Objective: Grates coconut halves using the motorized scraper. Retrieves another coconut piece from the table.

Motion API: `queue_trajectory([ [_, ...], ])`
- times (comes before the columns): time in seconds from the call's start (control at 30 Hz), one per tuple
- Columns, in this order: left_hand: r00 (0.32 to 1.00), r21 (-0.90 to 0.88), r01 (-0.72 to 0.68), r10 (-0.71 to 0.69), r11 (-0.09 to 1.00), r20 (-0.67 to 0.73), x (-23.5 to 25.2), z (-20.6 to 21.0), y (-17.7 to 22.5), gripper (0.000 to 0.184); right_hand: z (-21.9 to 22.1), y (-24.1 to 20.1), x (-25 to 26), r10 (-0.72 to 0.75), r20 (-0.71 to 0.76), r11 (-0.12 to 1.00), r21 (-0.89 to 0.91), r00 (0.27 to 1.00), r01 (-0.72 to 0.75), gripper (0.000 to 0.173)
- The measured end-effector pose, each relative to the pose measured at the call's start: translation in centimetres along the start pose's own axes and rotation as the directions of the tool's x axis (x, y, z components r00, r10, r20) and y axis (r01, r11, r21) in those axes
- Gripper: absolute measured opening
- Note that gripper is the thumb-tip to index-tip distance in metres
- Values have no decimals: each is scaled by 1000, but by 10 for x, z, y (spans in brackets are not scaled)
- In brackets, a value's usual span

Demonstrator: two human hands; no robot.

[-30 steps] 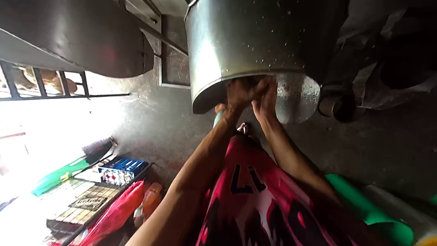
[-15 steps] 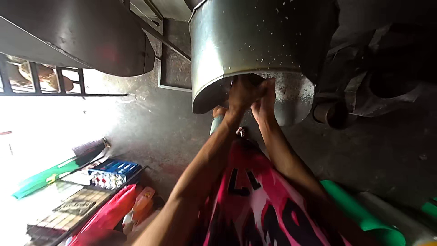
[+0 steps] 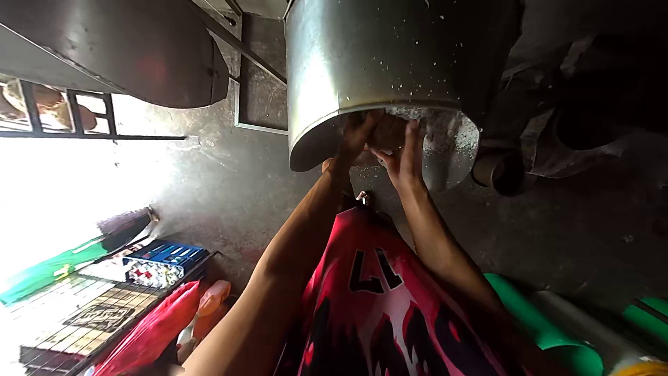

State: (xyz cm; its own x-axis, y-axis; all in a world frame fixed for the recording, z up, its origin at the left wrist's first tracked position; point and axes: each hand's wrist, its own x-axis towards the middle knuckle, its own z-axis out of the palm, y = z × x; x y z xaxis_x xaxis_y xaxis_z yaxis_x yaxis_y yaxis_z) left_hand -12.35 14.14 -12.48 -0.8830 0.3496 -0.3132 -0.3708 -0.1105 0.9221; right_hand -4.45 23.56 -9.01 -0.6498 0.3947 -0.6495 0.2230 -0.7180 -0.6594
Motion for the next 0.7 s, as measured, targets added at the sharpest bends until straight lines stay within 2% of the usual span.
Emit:
queue_trajectory([
  [0.03,1000,3,18,-18,1000,13,4,-3,2,39,0,1,7,21,39,998,59,999,-23,72],
  [0.07,999,90,33,-35,995,21,2,-5,5,48,-1,5,9,40,50,993,108,998,-45,69],
  [0.1,998,260,59,-64,964,10,-11,-3,13,57,-3,8,4,61,36,988,137,997,-66,67],
  [0.13,997,473,78,-66,878,-42,-17,3,28,66,-1,8,6,49,32,986,155,998,-54,63],
  [0.17,994,629,73,-7,774,-107,-19,14,41,77,4,7,12,2,40,987,162,999,-8,55],
  [0.23,981,775,103,65,623,-182,-29,29,42,107,3,15,15,-120,76,980,167,990,106,42],
  [0.27,978,788,128,55,602,-201,-37,31,36,110,-2,17,8,-122,76,983,150,990,109,39],
  [0.37,982,766,97,63,636,-176,-21,24,28,100,10,10,11,-103,-4,991,89,995,103,34],
  [0.5,989,652,69,32,755,-142,-16,10,9,94,19,13,2,-110,-118,994,-29,987,107,50],
  [0.6,996,352,3,29,936,-87,-13,4,-4,81,19,4,-7,-101,-119,988,-129,988,85,72],
  [0.7,999,93,-38,40,995,-19,-8,2,-6,76,-1,3,1,-3,21,999,-33,1000,4,77],
])
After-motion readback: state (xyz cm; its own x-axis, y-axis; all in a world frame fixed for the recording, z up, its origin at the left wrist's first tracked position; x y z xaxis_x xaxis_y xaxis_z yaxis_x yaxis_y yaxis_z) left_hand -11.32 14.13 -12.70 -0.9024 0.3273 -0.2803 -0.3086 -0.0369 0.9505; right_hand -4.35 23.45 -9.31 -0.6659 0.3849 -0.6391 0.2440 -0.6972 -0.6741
